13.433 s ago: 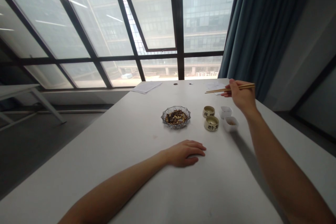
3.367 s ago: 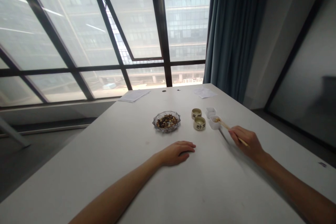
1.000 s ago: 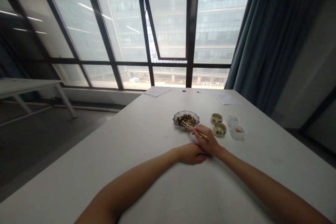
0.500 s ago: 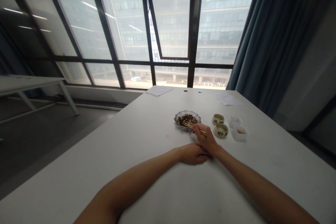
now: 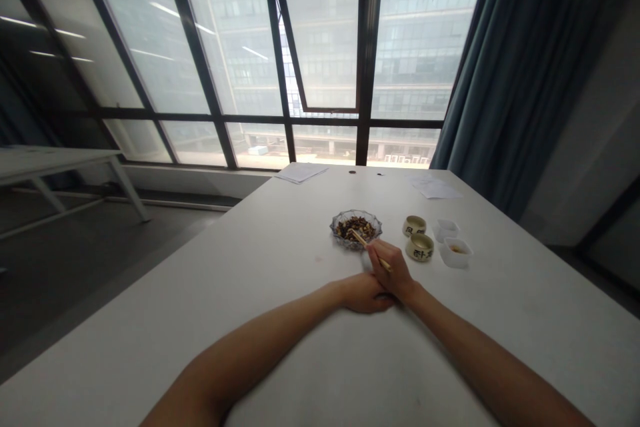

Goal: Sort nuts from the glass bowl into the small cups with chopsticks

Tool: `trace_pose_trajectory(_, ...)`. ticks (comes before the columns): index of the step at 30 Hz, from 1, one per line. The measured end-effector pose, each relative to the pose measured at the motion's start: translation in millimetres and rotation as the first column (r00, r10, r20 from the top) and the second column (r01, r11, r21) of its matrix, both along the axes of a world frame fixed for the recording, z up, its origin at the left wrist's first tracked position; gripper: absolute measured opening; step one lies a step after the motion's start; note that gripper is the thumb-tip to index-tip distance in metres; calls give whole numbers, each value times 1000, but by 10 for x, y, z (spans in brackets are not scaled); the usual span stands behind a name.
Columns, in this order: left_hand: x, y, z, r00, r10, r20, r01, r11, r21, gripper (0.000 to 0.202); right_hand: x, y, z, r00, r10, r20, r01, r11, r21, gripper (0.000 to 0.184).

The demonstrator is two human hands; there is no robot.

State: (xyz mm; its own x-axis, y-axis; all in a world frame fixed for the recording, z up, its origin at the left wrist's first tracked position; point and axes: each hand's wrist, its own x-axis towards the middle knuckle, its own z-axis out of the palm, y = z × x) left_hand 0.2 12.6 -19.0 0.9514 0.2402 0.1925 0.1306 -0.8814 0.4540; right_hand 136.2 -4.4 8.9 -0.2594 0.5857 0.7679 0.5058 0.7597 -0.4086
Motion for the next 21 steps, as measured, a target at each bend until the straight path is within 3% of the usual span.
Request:
trace_pose_trajectory(6,-19,-44,118,999,-31,30,32,999,-28,37,161,21,121,997,-73,14,72,995,74,32)
trace_pose_trajectory(9,-37,-59,146,994,-64,86,67,997,-38,40,382,85,275,979,-192,-63,199,971,132,33)
trace_pose_trajectory(14,-50,-60,142,994,-70,82,74,996,-48,38,976,161,558,845,-490,-213,520,847,115,43)
trace_pose_trajectory(18,-51,-61,149,995,-61,80,66,996,-57,37,1506,190,691,681,-657,-324,681,731,-48,51)
trace_pose_trajectory(21,-55,-65,161,996,-56,70,61,996,-69,37,1811,228,713,588,-746,-314,740,652,-164,50)
